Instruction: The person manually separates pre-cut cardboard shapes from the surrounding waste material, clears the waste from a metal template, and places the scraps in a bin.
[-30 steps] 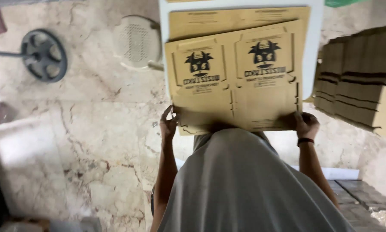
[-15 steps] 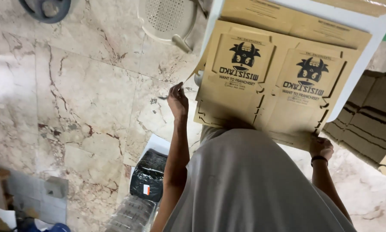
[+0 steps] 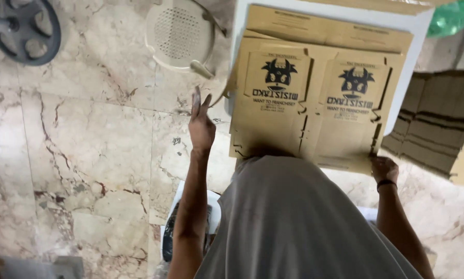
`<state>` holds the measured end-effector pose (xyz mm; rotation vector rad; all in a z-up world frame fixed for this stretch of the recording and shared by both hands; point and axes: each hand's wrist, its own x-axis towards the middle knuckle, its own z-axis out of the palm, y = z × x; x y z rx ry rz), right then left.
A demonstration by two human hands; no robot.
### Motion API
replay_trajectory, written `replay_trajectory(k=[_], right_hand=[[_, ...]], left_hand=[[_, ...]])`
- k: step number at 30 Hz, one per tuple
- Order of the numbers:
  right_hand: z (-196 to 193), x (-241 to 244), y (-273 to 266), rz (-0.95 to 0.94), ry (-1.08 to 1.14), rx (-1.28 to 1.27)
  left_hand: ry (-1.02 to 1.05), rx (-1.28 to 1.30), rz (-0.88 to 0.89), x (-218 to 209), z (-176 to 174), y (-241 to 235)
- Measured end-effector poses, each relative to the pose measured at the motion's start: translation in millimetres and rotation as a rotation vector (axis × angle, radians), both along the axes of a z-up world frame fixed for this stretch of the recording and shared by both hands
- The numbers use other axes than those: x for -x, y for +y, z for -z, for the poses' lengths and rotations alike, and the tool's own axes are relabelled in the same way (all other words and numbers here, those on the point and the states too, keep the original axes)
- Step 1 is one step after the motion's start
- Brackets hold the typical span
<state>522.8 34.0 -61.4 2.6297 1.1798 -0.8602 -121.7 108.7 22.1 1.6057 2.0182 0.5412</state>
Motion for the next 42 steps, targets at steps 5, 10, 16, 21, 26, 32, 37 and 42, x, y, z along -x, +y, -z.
replay_trajectory(k=[5, 10, 16, 21, 26, 32, 37, 42], right_hand=[[39.8, -18.3, -19.9, 0.047, 0.091, -0.198], [28.4, 3.6, -20.1, 0.119, 0.242, -0.302], [-70.5, 51.0, 29.2, 0.331, 0.512, -0.105], [-38.6, 33.1, 39.5, 0.387, 0.715, -0.017], [-80.8, 28.8, 68.5, 0.310, 0.865, 0.247], [-54.5, 30.8, 67.4, -0.448, 0.303, 0.215], [-36.7, 34.7, 45.7, -0.682, 0.103, 0.059], [-50.2, 46.0, 36.0, -0.343, 0.355, -0.106]], left_hand=[[-0.282, 0.274, -0.375, -22.2, 88.3, -58.0], [-0.804, 0.185, -0.543, -35.4, 116.2, -65.4], [-0.532, 0.128, -0.452, -26.6, 94.3, -37.9], [-0.230, 0.301, -0.286, -31.7, 56.2, -17.0], [0.500, 0.372, 0.219, -127.5, -16.0, 27.1], [0.177, 0.446, 0.647, -386.7, -21.5, 51.9], [0.380, 0.614, 0.647, -452.2, 47.7, 42.6], [0.515, 0.554, 0.625, -455.8, 81.3, 27.1]])
